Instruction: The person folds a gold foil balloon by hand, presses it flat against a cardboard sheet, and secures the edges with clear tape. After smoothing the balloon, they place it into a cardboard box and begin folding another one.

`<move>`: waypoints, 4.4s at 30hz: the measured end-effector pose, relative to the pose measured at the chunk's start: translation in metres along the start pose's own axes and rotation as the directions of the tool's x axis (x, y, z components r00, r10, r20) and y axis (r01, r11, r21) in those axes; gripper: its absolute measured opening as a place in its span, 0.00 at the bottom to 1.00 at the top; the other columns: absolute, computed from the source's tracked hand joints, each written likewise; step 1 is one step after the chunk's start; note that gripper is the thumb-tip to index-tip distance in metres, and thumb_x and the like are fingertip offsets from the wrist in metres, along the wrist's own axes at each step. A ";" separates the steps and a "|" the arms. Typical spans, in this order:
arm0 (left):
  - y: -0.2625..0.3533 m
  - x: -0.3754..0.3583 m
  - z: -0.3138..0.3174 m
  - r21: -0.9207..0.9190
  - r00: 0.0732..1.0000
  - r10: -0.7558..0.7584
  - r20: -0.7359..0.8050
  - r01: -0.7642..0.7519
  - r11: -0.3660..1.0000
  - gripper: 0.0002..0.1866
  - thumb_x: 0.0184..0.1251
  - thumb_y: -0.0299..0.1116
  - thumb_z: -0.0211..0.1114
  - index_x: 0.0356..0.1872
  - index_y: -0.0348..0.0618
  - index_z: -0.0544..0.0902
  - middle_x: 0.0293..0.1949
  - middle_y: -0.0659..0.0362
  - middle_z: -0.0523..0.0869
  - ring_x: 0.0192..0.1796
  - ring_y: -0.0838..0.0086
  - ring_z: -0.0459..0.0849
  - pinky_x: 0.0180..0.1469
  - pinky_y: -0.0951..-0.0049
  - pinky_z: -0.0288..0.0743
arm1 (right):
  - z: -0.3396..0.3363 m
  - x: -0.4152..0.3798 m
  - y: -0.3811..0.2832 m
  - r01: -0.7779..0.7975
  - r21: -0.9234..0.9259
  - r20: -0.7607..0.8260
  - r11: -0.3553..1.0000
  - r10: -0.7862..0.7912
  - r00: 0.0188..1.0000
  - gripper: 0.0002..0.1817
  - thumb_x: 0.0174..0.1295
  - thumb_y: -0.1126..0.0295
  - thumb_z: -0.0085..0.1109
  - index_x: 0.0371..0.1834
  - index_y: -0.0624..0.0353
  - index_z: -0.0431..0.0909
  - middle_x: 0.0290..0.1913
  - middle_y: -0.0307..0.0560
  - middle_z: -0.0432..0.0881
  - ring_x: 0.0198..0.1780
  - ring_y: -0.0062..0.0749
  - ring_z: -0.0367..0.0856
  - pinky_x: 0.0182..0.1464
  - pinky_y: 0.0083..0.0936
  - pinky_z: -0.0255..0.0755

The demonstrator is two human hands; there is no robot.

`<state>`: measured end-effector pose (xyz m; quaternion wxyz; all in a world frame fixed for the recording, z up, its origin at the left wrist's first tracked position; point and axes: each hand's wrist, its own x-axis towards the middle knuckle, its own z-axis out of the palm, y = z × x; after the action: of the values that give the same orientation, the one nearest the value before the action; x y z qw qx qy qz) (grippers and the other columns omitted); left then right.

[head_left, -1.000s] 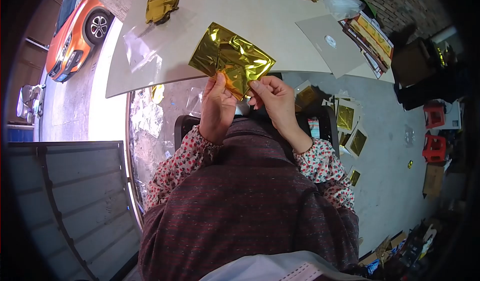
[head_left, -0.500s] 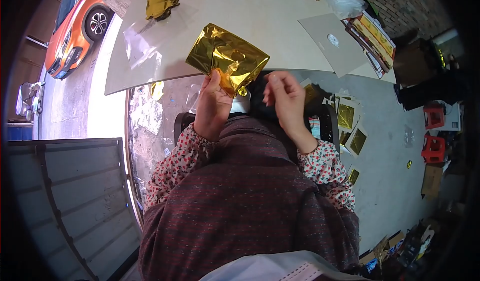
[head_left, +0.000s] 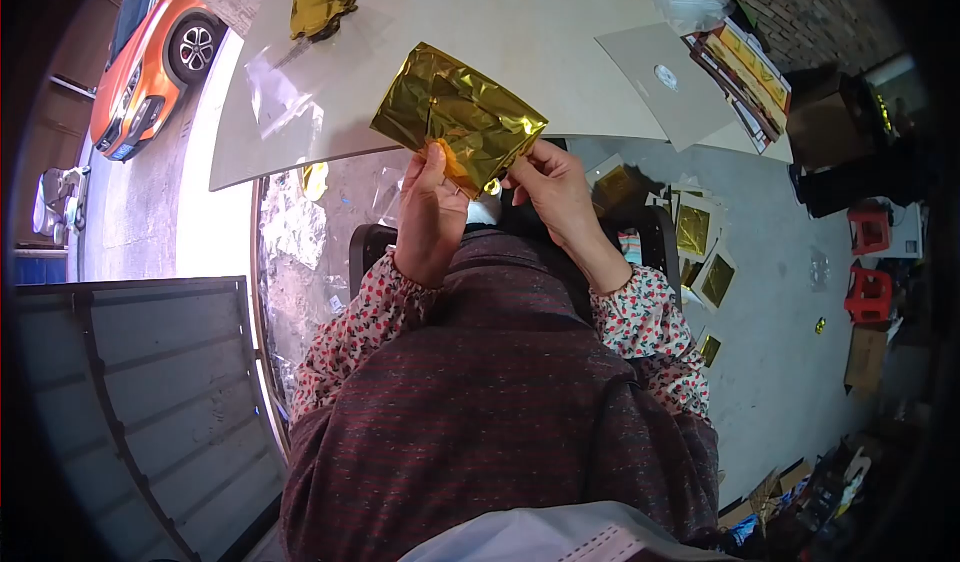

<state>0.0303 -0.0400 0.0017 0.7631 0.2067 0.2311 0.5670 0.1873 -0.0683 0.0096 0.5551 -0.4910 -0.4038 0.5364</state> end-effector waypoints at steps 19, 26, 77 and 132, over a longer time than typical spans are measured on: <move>-0.007 0.007 -0.010 0.075 0.984 0.174 -0.039 -0.171 0.982 0.11 0.79 0.30 0.52 0.57 0.45 0.74 0.57 0.58 0.80 0.60 0.69 0.79 0.64 0.60 0.73 | -0.001 0.000 0.022 -0.025 0.059 0.090 0.998 0.020 0.996 0.12 0.74 0.68 0.48 0.47 0.64 0.79 0.36 0.43 0.83 0.34 0.24 0.81 0.37 0.22 0.77; -0.003 -0.005 0.004 0.176 0.983 0.185 -0.015 -0.180 0.968 0.11 0.77 0.28 0.55 0.56 0.41 0.75 0.54 0.58 0.81 0.55 0.74 0.80 0.60 0.70 0.74 | -0.043 0.011 -0.006 0.100 -0.015 0.018 0.995 -0.100 0.995 0.14 0.73 0.64 0.55 0.49 0.65 0.81 0.41 0.42 0.85 0.40 0.19 0.82 0.43 0.20 0.78; -0.002 -0.010 0.004 0.770 0.946 -0.255 0.202 0.008 0.639 0.13 0.78 0.31 0.55 0.49 0.30 0.82 0.38 0.62 0.86 0.37 0.85 0.80 0.38 0.82 0.73 | -0.059 0.022 -0.039 0.174 0.157 -0.003 0.972 -0.176 0.984 0.11 0.67 0.70 0.64 0.47 0.66 0.83 0.38 0.43 0.87 0.36 0.18 0.83 0.41 0.15 0.78; 0.002 0.095 0.048 0.213 0.966 -0.227 0.125 0.197 0.957 0.13 0.76 0.30 0.56 0.52 0.29 0.76 0.48 0.51 0.83 0.50 0.67 0.84 0.55 0.67 0.78 | -0.050 -0.007 -0.040 0.541 -0.817 0.354 0.199 -0.568 0.743 0.25 0.50 0.64 0.74 0.49 0.68 0.81 0.52 0.56 0.82 0.50 0.49 0.81 0.53 0.40 0.75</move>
<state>0.0805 0.0489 0.0307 0.8101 0.2974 0.2502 0.4389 0.2434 -0.0789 0.0396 0.3709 -0.5322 -0.7610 -0.0009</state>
